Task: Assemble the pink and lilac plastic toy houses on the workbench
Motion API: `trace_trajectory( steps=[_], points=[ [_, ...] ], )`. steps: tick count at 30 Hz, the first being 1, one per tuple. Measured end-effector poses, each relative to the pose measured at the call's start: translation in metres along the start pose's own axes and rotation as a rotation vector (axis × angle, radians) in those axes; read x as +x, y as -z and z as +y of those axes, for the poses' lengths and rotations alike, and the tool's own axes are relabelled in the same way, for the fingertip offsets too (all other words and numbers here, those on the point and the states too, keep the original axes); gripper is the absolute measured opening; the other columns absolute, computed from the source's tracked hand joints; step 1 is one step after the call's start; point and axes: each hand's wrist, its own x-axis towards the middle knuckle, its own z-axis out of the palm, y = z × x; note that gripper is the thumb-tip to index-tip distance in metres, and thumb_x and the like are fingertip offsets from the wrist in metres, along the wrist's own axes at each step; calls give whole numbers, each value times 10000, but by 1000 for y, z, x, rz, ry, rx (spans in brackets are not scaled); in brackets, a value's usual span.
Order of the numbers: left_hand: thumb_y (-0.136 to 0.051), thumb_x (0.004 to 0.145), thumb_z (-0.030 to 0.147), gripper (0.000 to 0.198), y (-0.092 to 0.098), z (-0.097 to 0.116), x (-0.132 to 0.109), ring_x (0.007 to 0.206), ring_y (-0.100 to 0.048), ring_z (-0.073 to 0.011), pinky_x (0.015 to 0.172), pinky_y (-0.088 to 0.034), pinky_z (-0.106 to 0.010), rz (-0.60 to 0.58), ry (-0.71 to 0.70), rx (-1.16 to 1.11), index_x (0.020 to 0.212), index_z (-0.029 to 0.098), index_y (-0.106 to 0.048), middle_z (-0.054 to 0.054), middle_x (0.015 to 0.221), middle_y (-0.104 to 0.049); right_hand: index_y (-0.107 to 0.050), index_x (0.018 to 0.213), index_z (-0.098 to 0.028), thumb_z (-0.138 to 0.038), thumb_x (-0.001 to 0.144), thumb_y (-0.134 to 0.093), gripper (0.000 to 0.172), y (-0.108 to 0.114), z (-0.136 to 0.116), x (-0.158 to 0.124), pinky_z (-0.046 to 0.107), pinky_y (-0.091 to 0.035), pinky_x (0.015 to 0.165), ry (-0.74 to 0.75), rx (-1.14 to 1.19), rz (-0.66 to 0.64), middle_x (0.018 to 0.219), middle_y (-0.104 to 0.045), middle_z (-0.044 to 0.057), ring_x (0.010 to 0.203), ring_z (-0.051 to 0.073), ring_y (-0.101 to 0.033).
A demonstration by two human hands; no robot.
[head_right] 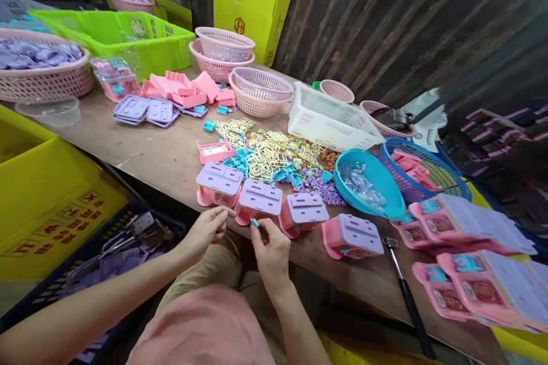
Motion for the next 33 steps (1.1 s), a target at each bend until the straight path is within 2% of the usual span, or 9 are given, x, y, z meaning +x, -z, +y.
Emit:
trace_trajectory(
  steps=[2,4,5,7,10,12,14,25,33],
  points=[
    [-476,866,228,188,3,18,9,541,-519,-102,573,-399,-219,2,-299,418,877,166,-653,13,622,-559,-570,720,-195,-313,852,-524,183,-14,9,2,198,-427,446,-71,12,35,552,-615,-22,441,115,-564],
    [-529,843,276,226,2,40,24,744,-599,-168,658,-417,-253,-3,-522,858,1023,195,-641,-51,904,-630,-570,683,-193,-330,856,-502,231,-29,16,4,201,-418,443,-54,-49,71,509,-616,-14,431,125,-579],
    [-563,824,307,286,-1,52,33,803,-611,-198,661,-418,-266,-25,-573,1061,1084,204,-621,-79,1031,-613,-568,665,-192,-337,860,-489,255,-36,19,5,207,-410,444,-36,-91,98,494,-614,-6,427,132,-580],
    [-644,758,371,409,-8,72,52,857,-618,-243,649,-419,-281,-168,-593,1387,1120,185,-605,-128,1152,-569,-563,639,-189,-355,869,-463,301,-47,22,7,222,-389,441,-10,-150,153,471,-606,12,415,145,-574],
    [-691,699,432,432,-20,91,74,893,-613,-275,660,-419,-286,-463,-547,1648,1003,128,-655,-155,1055,-623,-563,631,-185,-391,882,-431,350,-55,24,9,242,-368,452,11,-213,228,482,-611,41,422,161,-568],
    [-671,710,455,409,-25,98,82,886,-613,-276,655,-419,-286,-564,-506,1727,942,118,-675,-150,962,-658,-566,636,-183,-395,887,-420,360,-58,25,9,245,-366,466,25,-249,261,494,-616,48,436,162,-567],
    [-649,722,474,418,-27,101,84,864,-618,-272,635,-418,-285,-595,-484,1771,936,116,-681,-148,928,-671,-565,639,-181,-385,890,-415,356,-60,26,8,244,-367,476,37,-277,280,493,-612,46,442,159,-563],
    [-609,753,465,435,-27,102,83,881,-622,-260,621,-420,-278,-601,-486,1815,1002,113,-668,-143,987,-676,-582,670,-169,-329,899,-397,334,-62,29,7,245,-387,509,101,-379,295,536,-637,56,477,169,-588],
    [-619,738,487,443,-24,97,87,812,-627,-244,600,-414,-269,-608,-533,1781,960,109,-683,-138,918,-686,-593,702,-161,-251,896,-337,333,-69,25,7,264,-380,515,93,-475,298,555,-632,79,515,193,-597]
  ],
)
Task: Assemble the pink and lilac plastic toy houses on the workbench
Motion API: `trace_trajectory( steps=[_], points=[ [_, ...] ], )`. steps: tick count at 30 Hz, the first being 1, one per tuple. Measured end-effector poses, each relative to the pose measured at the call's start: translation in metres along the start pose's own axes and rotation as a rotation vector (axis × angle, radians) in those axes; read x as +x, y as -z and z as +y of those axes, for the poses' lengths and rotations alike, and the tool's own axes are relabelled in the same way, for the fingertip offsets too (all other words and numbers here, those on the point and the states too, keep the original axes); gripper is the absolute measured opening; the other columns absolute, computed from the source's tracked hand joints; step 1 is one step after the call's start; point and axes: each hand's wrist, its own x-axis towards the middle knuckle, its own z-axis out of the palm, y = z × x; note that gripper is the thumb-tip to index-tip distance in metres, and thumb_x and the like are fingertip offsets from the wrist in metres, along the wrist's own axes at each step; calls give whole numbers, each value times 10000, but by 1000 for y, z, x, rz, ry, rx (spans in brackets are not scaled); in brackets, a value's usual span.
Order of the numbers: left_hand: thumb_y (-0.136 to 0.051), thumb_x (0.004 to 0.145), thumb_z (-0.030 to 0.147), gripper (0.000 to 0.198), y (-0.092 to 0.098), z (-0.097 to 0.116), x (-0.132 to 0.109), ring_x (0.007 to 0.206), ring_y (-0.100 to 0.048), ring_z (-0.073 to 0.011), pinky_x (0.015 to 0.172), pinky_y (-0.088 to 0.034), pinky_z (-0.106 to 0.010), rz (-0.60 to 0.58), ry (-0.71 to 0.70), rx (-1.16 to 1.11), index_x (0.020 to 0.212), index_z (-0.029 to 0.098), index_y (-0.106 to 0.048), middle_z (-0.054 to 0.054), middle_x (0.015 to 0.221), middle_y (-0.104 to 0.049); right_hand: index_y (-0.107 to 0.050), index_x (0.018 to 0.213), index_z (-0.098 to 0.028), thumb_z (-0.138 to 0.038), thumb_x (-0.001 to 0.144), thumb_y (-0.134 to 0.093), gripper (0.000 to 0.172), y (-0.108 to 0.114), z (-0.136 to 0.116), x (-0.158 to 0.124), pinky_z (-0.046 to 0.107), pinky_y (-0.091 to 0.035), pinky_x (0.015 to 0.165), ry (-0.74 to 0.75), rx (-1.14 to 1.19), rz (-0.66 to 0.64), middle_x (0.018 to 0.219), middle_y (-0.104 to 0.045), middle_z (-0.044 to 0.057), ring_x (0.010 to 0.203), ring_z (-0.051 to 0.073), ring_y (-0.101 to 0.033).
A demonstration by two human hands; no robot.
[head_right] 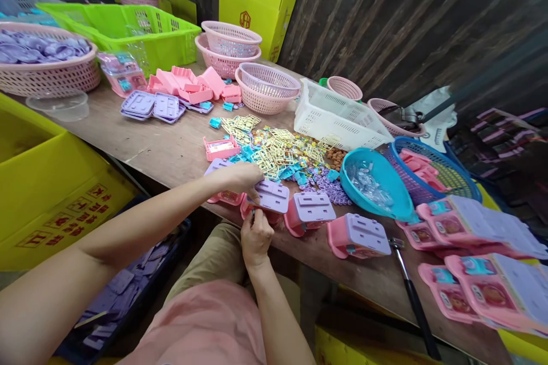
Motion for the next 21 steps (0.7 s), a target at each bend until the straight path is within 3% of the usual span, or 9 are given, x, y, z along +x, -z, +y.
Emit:
trace_trajectory(
  steps=[6,16,21],
  points=[
    [-643,718,488,467,-1,0,2,787,-633,-249,580,-412,-267,9,6,11,956,89,-688,-152,894,-687,-615,724,-149,-228,901,-286,382,-7,-8,-2,270,-380,519,-49,-45,22,563,-642,96,515,197,-596],
    [-670,707,458,441,-2,0,4,768,-639,-240,570,-413,-257,23,6,15,956,96,-695,-143,840,-693,-638,700,-149,-236,880,-332,366,0,-15,7,266,-360,516,-135,-85,4,556,-648,91,494,187,-583],
    [-685,681,479,454,-11,-3,7,790,-636,-232,627,-432,-253,68,-1,-11,945,111,-700,-131,833,-695,-637,720,-142,-243,879,-299,387,-5,-14,5,269,-378,541,-147,-107,-9,571,-641,99,536,195,-591]
  ],
)
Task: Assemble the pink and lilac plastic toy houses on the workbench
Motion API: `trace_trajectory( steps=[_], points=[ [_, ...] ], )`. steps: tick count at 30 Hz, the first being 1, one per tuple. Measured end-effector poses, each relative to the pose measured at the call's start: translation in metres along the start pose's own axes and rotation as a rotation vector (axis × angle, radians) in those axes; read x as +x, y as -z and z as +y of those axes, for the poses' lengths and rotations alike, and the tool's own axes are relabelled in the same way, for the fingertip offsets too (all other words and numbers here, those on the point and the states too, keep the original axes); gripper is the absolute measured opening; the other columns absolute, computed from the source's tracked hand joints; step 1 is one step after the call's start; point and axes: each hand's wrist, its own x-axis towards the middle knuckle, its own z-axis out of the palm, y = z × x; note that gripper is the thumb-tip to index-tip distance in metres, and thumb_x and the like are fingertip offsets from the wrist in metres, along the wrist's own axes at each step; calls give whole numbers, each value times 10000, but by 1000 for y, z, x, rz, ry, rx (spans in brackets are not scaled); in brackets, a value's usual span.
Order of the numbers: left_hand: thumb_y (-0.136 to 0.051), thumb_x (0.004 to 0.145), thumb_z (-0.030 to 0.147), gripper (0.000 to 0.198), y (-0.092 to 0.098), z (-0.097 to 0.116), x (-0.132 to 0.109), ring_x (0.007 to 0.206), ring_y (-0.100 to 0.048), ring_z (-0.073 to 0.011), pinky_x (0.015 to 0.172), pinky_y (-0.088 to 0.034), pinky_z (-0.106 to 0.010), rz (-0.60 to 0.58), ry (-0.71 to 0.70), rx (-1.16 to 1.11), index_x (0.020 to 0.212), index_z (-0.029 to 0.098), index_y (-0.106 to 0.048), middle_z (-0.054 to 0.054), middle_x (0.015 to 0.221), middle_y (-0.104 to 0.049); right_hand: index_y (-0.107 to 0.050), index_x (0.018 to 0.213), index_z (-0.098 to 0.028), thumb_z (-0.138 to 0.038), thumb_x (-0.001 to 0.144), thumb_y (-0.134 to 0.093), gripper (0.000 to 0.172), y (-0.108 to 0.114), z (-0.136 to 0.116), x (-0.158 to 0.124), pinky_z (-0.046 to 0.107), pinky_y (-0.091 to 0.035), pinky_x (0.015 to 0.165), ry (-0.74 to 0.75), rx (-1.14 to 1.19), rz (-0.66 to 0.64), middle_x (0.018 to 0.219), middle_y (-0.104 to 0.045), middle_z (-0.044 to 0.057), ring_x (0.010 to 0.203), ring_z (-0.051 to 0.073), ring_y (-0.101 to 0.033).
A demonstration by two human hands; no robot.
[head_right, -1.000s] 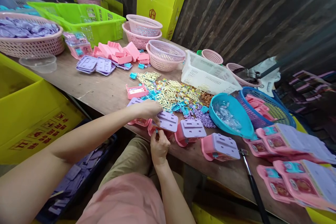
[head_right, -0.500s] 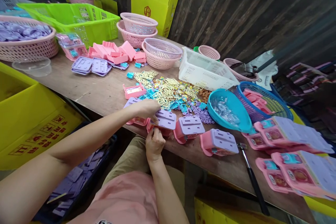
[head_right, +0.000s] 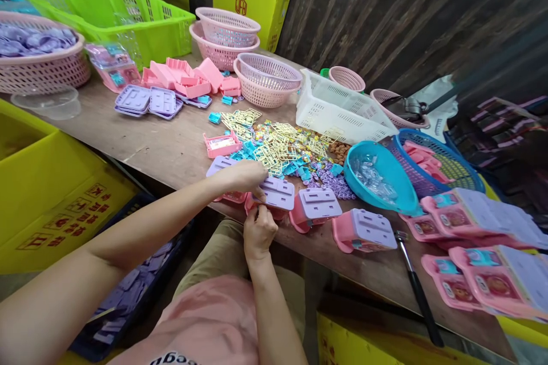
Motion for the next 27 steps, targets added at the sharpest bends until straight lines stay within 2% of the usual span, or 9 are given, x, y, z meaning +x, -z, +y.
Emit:
trace_trajectory(
  steps=[8,10,12,14,16,18,20,23,27],
  points=[
    [-720,660,459,447,2,0,0,879,-623,-258,714,-439,-273,4,31,-78,951,121,-692,-136,890,-688,-639,789,-118,-312,917,-267,438,0,4,1,283,-381,540,-5,-22,-30,630,-664,127,561,215,-610],
    [-710,669,473,498,2,0,-5,927,-610,-278,723,-439,-287,4,27,-95,1022,125,-667,-154,984,-663,-639,772,-133,-387,922,-300,450,10,7,1,281,-358,504,20,-29,-67,586,-652,105,507,208,-589],
    [-687,691,487,606,0,-1,-16,977,-586,-279,739,-434,-296,112,8,-190,1188,158,-574,-164,1143,-592,-634,753,-149,-460,909,-354,446,25,10,1,276,-348,480,43,-14,-106,541,-634,72,464,194,-566],
    [-596,772,503,666,-3,0,-31,993,-564,-243,757,-423,-290,294,-57,-435,1338,201,-416,-149,1238,-525,-631,791,-152,-453,904,-406,393,43,9,4,267,-393,512,70,78,-99,601,-654,63,515,182,-591],
    [-369,893,510,602,-8,2,-49,865,-566,-167,707,-417,-260,397,-141,-806,1406,206,-290,-125,1223,-530,-625,880,-152,-368,913,-438,288,60,3,10,265,-454,623,121,220,-40,742,-677,71,658,173,-627],
    [-122,935,493,578,-14,7,-64,594,-480,-82,559,-376,-225,362,-171,-1177,1431,213,-219,-109,1192,-538,-613,984,-163,-297,911,-460,217,71,-7,18,283,-477,714,197,321,4,842,-658,74,770,171,-620],
    [30,909,508,633,-22,14,-73,434,-290,-36,434,-256,-217,296,-126,-1461,1438,235,-186,-108,1188,-515,-594,1079,-181,-296,896,-490,239,75,-19,27,307,-491,753,299,368,-21,897,-624,77,836,180,-606],
    [93,868,559,715,-34,21,-78,416,-204,-28,400,-137,-220,277,-68,-1711,1421,238,-227,-93,1112,-508,-571,1143,-193,-343,871,-532,313,71,-34,33,350,-503,819,423,399,-106,981,-585,93,995,219,-577],
    [83,857,588,759,-45,23,-80,467,-282,-51,410,-174,-203,329,44,-1810,1376,201,-313,-61,961,-506,-595,1097,-193,-355,845,-565,302,60,-41,27,361,-516,802,450,381,-105,963,-573,91,969,225,-570]
  ],
)
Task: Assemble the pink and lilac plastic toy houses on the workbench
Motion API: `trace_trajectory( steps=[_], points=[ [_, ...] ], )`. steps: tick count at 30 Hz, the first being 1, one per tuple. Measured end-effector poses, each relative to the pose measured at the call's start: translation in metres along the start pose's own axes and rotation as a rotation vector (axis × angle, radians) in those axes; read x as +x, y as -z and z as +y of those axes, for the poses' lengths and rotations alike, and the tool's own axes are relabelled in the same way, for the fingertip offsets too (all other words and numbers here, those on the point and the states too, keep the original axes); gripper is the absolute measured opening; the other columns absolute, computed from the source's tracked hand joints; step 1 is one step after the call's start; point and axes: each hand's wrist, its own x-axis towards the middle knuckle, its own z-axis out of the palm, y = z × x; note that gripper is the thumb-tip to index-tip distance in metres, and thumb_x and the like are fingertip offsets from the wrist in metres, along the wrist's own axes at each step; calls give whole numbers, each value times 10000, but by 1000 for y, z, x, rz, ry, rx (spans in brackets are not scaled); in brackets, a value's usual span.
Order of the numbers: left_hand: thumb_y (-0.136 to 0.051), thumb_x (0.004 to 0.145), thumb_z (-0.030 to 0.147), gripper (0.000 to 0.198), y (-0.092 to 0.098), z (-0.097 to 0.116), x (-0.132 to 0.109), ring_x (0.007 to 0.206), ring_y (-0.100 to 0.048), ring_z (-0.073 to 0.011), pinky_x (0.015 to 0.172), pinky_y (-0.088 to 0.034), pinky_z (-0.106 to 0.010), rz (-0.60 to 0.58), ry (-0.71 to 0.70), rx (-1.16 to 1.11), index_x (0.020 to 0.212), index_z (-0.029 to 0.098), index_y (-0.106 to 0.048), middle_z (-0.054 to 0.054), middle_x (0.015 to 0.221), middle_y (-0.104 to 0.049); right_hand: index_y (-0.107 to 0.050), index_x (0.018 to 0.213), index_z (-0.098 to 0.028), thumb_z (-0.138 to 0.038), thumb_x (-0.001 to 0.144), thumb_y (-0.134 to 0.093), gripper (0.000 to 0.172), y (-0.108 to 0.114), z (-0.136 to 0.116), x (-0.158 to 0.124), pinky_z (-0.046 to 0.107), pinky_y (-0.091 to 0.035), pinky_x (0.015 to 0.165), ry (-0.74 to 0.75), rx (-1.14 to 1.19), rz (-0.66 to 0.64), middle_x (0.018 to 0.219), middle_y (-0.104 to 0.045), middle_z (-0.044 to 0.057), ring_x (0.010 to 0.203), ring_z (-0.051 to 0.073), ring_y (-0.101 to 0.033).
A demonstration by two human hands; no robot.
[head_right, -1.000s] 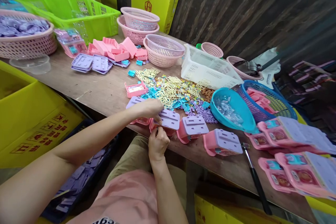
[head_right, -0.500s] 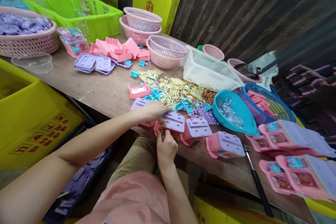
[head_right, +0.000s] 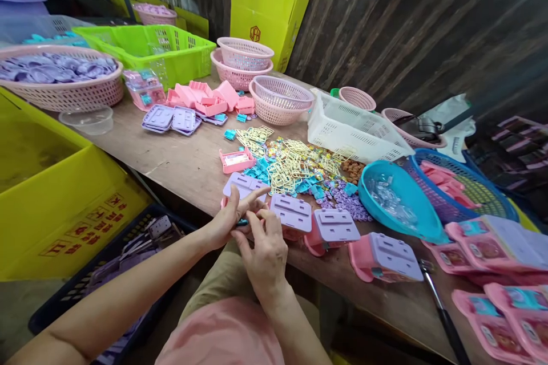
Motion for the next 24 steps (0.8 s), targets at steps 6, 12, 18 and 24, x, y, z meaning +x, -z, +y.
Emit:
trace_trajectory(
  steps=[6,12,18,24],
  points=[
    [85,835,635,805,2,-5,-16,815,-505,-156,705,-440,-265,152,-79,319,1353,190,-341,-68,969,-512,-604,999,-180,-255,853,-500,194,-7,-8,-3,367,-516,754,-64,8,-62,918,-580,92,887,225,-579],
    [-20,801,712,834,4,-11,-34,1120,-441,-236,986,-353,-380,257,-361,708,1396,194,-292,-119,1204,-435,-574,976,-178,-248,872,-414,203,-9,-22,1,300,-514,693,-298,405,-152,884,-630,72,818,185,-609],
    [-14,751,758,945,8,-25,-44,1266,-328,-287,1057,-270,-437,229,-417,758,1448,127,-109,-185,1379,-315,-500,904,-194,-321,803,-519,164,-19,-24,-4,195,-412,386,-706,848,-215,697,-630,-7,438,92,-515],
    [-292,864,611,717,27,-26,-37,1219,-390,-272,1031,-321,-438,368,-455,961,1417,162,-219,-166,1304,-379,-584,991,-168,-301,758,-566,269,-15,-12,-2,229,-521,504,-687,793,-210,662,-638,-1,542,128,-606]
  ],
)
